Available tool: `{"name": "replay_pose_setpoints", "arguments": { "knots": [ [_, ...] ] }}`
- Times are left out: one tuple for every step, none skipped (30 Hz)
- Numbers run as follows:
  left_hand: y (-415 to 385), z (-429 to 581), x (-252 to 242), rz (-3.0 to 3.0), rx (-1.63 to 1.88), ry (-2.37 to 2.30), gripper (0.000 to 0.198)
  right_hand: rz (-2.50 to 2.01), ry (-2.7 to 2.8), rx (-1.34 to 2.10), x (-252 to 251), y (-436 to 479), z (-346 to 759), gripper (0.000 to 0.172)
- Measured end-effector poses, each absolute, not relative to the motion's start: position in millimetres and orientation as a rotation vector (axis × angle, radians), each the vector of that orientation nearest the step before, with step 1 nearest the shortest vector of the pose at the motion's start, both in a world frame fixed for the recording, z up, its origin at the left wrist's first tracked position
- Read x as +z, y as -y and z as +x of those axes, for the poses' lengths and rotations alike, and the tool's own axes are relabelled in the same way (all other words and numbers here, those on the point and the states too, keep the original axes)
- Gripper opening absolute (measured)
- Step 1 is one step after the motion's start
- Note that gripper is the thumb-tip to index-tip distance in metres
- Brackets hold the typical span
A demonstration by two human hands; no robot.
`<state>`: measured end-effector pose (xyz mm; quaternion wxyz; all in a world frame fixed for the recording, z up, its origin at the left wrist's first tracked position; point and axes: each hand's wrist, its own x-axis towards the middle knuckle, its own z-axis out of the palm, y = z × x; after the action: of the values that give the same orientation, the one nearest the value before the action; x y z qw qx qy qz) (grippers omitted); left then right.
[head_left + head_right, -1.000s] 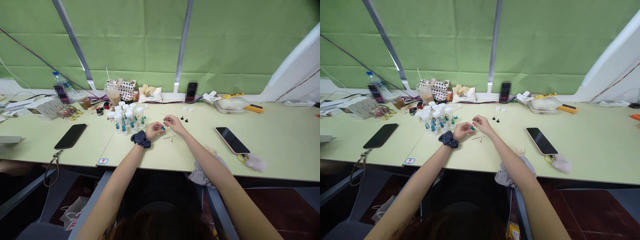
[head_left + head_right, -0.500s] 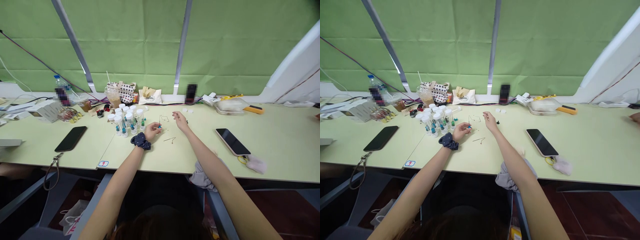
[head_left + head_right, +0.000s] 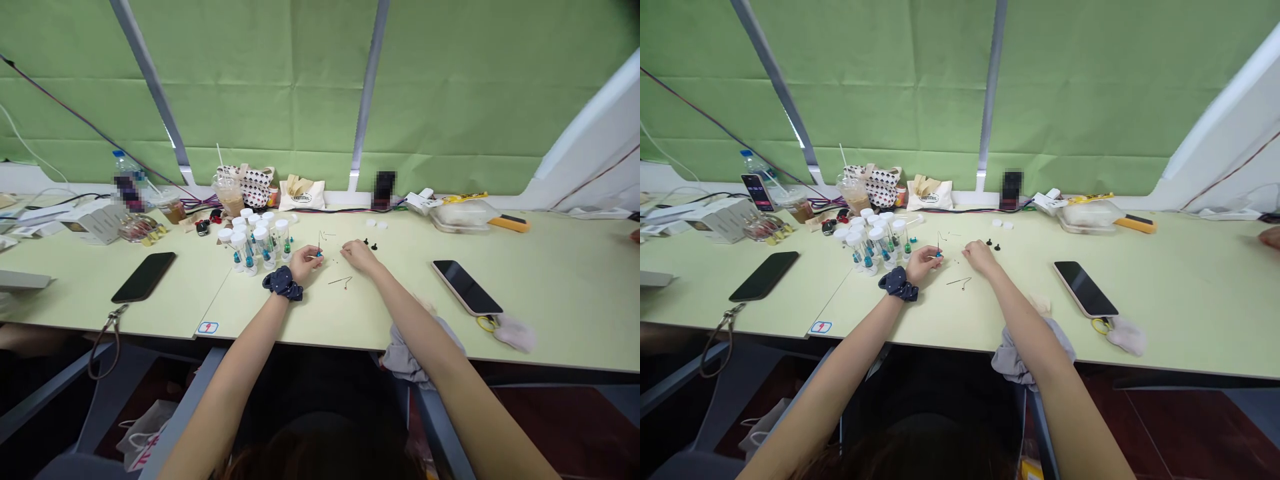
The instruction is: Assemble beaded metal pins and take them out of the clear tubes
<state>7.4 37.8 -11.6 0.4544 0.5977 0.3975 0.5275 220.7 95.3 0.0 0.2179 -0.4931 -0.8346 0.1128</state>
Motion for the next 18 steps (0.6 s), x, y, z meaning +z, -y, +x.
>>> {"name": "replay_pose_setpoints", "arguments": {
  "knots": [
    [-38,7,-12,1.476,1.302,-0.979,0.04,-1.396,2.27,0.319,-1,-96,222,0.027],
    [-38,7,-13,1.475,1.304,-0.977,0.039,-1.428,2.222,0.318,-2,-97,223,0.026],
    [-39,7,-13,1.474,1.305,-0.976,0.038,-1.455,2.167,0.316,-4,-98,223,0.023],
    [-39,7,-14,1.474,1.305,-0.975,0.038,-1.469,2.109,0.321,-6,-100,223,0.017],
    [-40,6,-14,1.474,1.305,-0.975,0.038,-1.473,2.055,0.328,-8,-102,222,0.011],
    [-40,6,-15,1.477,1.304,-0.973,0.038,-1.474,2.01,0.338,-10,-103,221,0.009],
    [-40,6,-16,1.48,1.302,-0.973,0.039,-1.475,1.982,0.347,-13,-105,220,0.011],
    [-41,6,-16,1.482,1.3,-0.974,0.039,-1.481,1.972,0.353,-15,-107,219,0.011],
    [-41,5,-16,1.483,1.298,-0.975,0.04,-1.49,1.978,0.354,-17,-108,217,0.009],
    [-41,5,-16,1.481,1.296,-0.977,0.04,-1.5,1.997,0.347,-18,-109,216,0.006],
    [-41,5,-16,1.478,1.293,-0.979,0.04,-1.51,2.024,0.33,-19,-109,215,0.005],
    [-41,6,-16,1.474,1.291,-0.979,0.04,-1.522,2.054,0.301,-19,-109,214,0.006],
    [-41,6,-15,1.471,1.292,-0.978,0.04,-1.536,2.083,0.264,-18,-108,213,0.007],
    [-41,6,-15,1.469,1.291,-0.977,0.04,-1.554,2.109,0.229,-18,-107,212,0.008],
    [-40,6,-15,1.468,1.294,-0.978,0.04,-1.569,2.136,0.205,-16,-106,211,0.008],
    [-40,6,-15,1.467,1.297,-0.981,0.04,-1.579,2.162,0.201,-14,-104,211,0.008],
    [-40,6,-14,1.466,1.299,-0.983,0.04,-1.578,2.184,0.224,-12,-102,212,0.009],
    [-39,6,-14,1.465,1.3,-0.984,0.04,-1.561,2.2,0.268,-9,-100,213,0.01]
  ]
}}
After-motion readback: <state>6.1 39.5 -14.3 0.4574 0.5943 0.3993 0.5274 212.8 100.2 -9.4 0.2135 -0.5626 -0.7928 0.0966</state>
